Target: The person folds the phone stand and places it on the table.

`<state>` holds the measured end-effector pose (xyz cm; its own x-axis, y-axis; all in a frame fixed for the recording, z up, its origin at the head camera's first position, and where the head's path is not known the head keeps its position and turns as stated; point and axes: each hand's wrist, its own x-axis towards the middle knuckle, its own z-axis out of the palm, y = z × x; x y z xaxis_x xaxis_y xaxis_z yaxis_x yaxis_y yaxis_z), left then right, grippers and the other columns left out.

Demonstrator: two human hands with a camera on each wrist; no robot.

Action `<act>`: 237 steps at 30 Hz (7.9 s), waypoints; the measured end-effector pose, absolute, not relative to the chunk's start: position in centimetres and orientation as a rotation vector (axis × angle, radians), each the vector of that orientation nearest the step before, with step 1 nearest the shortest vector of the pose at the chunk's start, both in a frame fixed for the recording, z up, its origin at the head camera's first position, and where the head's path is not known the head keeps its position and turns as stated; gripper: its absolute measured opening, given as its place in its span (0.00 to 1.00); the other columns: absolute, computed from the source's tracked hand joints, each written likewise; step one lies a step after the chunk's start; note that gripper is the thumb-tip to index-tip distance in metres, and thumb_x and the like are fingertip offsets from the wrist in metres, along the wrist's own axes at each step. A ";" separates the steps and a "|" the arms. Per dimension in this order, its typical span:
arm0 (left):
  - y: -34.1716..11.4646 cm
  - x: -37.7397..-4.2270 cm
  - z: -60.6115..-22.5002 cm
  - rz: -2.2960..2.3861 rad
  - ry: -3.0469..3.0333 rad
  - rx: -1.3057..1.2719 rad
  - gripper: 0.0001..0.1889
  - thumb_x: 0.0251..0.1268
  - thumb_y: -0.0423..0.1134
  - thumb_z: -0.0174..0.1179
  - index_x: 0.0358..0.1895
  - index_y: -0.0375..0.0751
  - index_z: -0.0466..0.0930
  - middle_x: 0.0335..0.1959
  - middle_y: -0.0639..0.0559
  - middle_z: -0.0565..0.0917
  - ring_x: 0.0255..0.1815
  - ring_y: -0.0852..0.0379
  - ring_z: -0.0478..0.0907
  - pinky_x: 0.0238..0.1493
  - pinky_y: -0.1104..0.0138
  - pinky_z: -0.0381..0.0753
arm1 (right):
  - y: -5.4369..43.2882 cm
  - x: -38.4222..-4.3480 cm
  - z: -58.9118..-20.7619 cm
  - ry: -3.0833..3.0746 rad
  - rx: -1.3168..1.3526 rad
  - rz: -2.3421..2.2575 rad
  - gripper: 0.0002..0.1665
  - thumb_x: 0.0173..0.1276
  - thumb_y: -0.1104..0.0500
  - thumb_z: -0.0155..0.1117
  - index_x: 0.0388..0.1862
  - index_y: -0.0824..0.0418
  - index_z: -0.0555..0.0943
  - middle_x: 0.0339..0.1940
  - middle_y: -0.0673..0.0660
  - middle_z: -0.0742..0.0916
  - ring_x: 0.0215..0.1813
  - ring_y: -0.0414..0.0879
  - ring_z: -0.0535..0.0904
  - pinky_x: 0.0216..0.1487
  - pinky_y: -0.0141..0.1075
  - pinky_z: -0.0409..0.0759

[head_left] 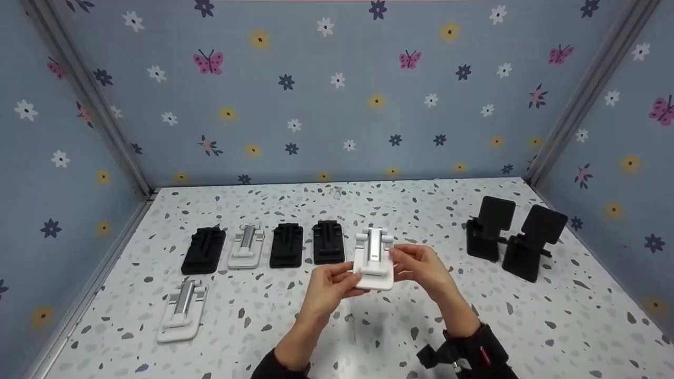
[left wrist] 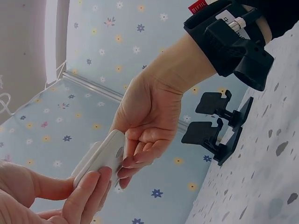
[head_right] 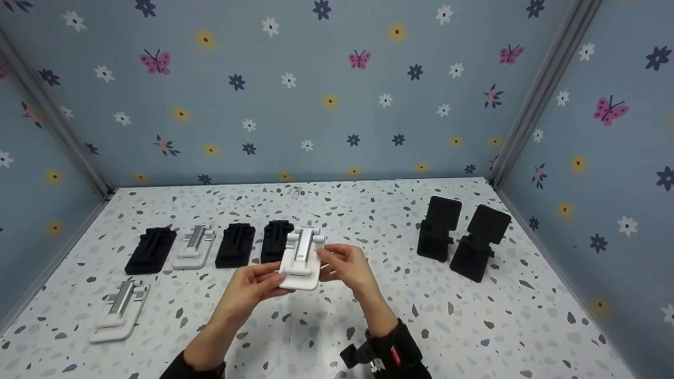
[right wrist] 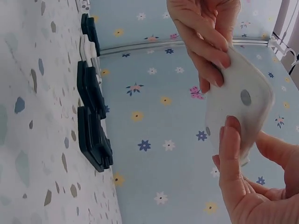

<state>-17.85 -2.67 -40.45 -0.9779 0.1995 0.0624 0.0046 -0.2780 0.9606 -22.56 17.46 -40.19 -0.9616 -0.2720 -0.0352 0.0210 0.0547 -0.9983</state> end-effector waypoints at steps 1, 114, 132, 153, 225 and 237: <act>-3.0 -17.8 -40.5 2.394 1.826 0.246 0.21 0.58 0.22 0.51 0.52 0.11 0.60 0.40 0.25 0.76 0.34 0.43 0.80 0.37 0.64 0.82 | 17.7 -22.8 -40.2 2.127 -0.261 -1.992 0.28 0.64 0.57 0.57 0.52 0.80 0.67 0.32 0.60 0.82 0.30 0.46 0.80 0.35 0.37 0.82; -5.6 -18.1 -40.7 2.144 2.064 0.253 0.22 0.62 0.33 0.52 0.54 0.17 0.64 0.41 0.32 0.78 0.37 0.44 0.79 0.36 0.59 0.82 | 19.6 -21.6 -34.5 2.178 -0.499 -2.549 0.08 0.57 0.76 0.56 0.30 0.64 0.74 0.23 0.53 0.79 0.27 0.41 0.77 0.31 0.30 0.80; -2.0 -17.9 -40.3 2.295 1.719 0.266 0.17 0.58 0.25 0.51 0.49 0.15 0.66 0.41 0.29 0.77 0.38 0.44 0.79 0.36 0.63 0.82 | 17.1 -20.6 -35.4 2.134 -0.559 -2.622 0.09 0.57 0.76 0.56 0.32 0.66 0.76 0.26 0.55 0.82 0.30 0.43 0.79 0.34 0.32 0.81; -1.8 -17.8 -40.6 2.329 1.786 0.263 0.16 0.57 0.25 0.52 0.47 0.15 0.68 0.38 0.31 0.79 0.35 0.45 0.80 0.33 0.63 0.83 | 17.2 -20.1 -35.8 2.340 -0.719 -2.261 0.15 0.48 0.76 0.65 0.35 0.76 0.72 0.28 0.62 0.81 0.30 0.48 0.78 0.33 0.33 0.80; -1.9 -17.5 -40.4 2.344 1.757 0.252 0.16 0.56 0.23 0.51 0.47 0.13 0.67 0.38 0.28 0.78 0.36 0.43 0.80 0.31 0.61 0.83 | 16.3 -20.9 -35.1 3.067 -1.240 -2.133 0.12 0.48 0.77 0.64 0.32 0.67 0.83 0.29 0.56 0.81 0.31 0.45 0.79 0.33 0.28 0.79; -2.5 -18.0 -40.4 2.364 1.746 0.215 0.16 0.57 0.23 0.51 0.46 0.11 0.66 0.39 0.26 0.77 0.37 0.44 0.79 0.33 0.63 0.83 | 15.1 -18.6 -34.7 3.118 -1.376 -2.013 0.14 0.41 0.82 0.65 0.27 0.71 0.82 0.25 0.59 0.80 0.30 0.46 0.76 0.31 0.25 0.75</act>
